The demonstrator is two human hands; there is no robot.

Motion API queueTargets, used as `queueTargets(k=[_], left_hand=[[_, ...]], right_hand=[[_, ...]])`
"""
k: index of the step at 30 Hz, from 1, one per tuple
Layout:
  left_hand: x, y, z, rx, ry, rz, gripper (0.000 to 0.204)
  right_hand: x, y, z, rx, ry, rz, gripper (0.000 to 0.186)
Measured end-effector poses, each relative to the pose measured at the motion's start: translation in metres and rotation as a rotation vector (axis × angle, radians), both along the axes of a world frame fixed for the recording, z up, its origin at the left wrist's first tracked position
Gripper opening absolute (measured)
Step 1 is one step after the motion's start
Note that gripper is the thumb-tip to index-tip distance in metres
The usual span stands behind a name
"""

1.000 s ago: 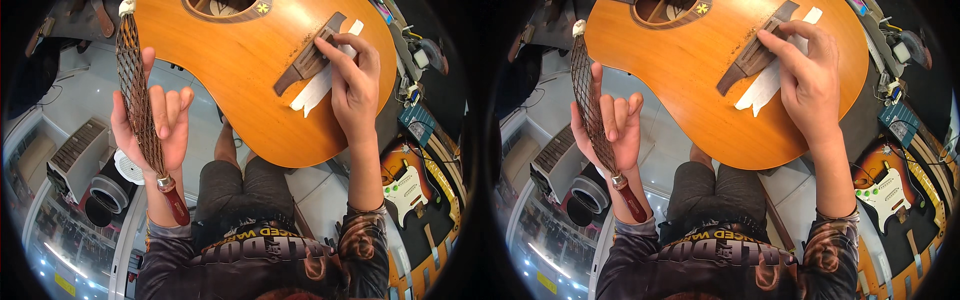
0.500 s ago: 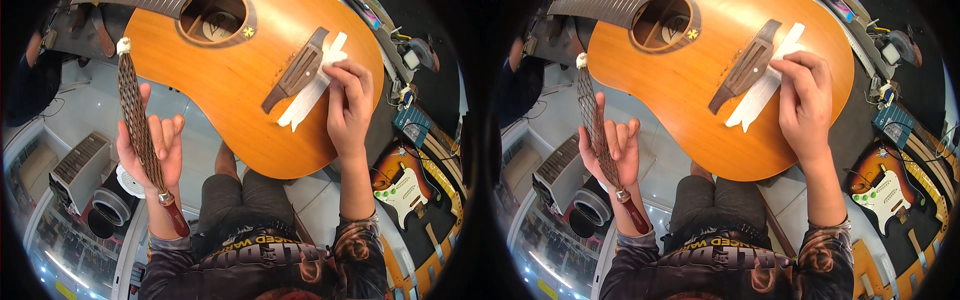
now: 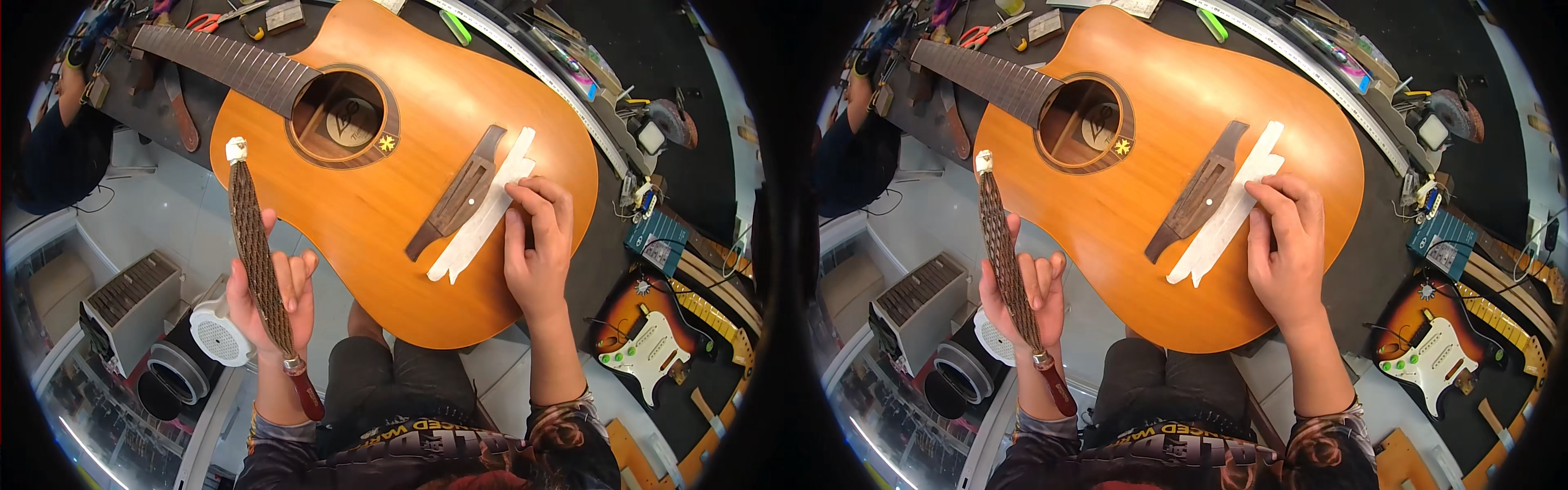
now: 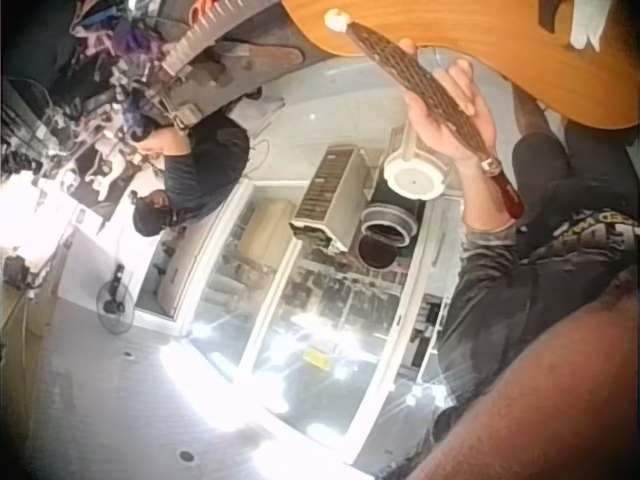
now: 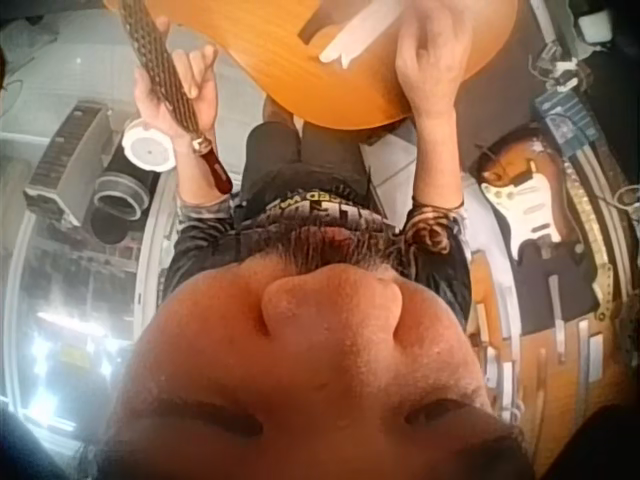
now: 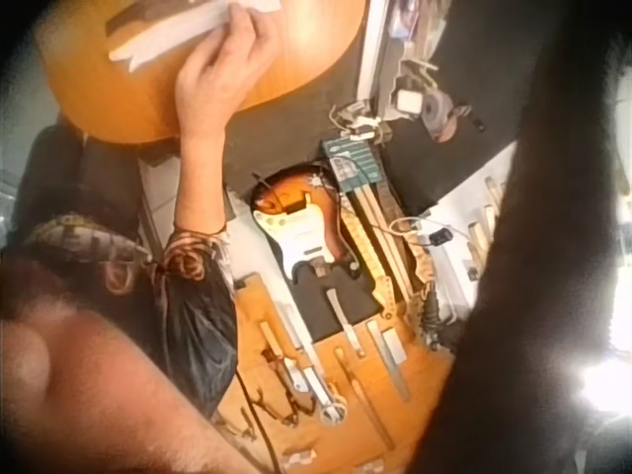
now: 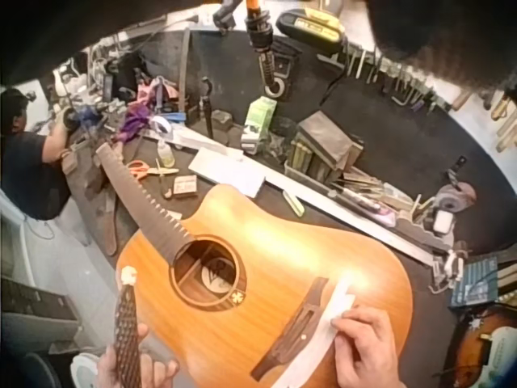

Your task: The person uses a rasp to sand the underside of a wooden guitar bridge that is taped to the body of an acoustic guitar. They then move to a secondary station and continue filing the bridge piece with a small metal file by hand.

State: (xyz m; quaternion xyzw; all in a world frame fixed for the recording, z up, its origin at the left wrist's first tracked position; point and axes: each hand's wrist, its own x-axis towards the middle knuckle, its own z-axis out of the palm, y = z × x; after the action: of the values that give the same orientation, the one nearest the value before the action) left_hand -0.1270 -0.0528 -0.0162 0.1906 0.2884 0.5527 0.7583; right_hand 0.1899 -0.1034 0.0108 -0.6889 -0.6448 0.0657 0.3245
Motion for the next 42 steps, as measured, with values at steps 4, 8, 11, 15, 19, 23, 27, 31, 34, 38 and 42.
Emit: queueTargets(k=[4,8,11,15,19,23,27,31,34,38,42], left_hand=[[0.000,-0.001,-0.001,-0.006,0.005,0.002,0.067],[0.004,-0.002,-0.001,0.014,0.013,-0.007,0.067],[0.000,-0.005,-0.003,0.020,0.021,-0.009,0.067],[-0.004,-0.012,-0.007,0.020,0.017,0.002,0.068],[-0.005,-0.015,-0.010,-0.041,0.050,0.068,0.072],[-0.010,-0.020,-0.013,-0.029,0.054,0.075,0.072],[-0.021,-0.025,-0.018,-0.028,0.048,0.067,0.072],[-0.036,-0.029,-0.023,0.048,0.026,0.030,0.070],[-0.042,-0.031,-0.024,0.059,0.002,0.031,0.071],[-0.053,-0.038,-0.024,0.065,0.009,0.042,0.073],[-0.060,-0.040,-0.029,0.081,-0.004,0.032,0.073]], right_hand=[[0.001,0.002,-0.003,0.002,0.014,0.001,0.036],[0.000,0.002,-0.003,-0.007,0.034,-0.024,0.035],[-0.002,0.003,-0.002,-0.007,0.017,-0.023,0.034],[-0.005,0.002,-0.004,-0.016,-0.023,-0.024,0.033],[-0.006,0.002,-0.003,-0.018,-0.072,-0.024,0.032],[-0.009,0.002,-0.003,-0.017,-0.075,-0.036,0.031],[-0.009,0.002,-0.005,-0.013,-0.109,-0.037,0.030],[-0.011,0.003,-0.004,-0.009,-0.148,-0.017,0.032],[-0.026,0.006,0.005,-0.034,-0.127,-0.030,0.040],[-0.035,0.005,0.002,-0.083,-0.069,0.056,0.049],[-0.036,0.005,0.006,-0.123,-0.337,0.158,0.048]])
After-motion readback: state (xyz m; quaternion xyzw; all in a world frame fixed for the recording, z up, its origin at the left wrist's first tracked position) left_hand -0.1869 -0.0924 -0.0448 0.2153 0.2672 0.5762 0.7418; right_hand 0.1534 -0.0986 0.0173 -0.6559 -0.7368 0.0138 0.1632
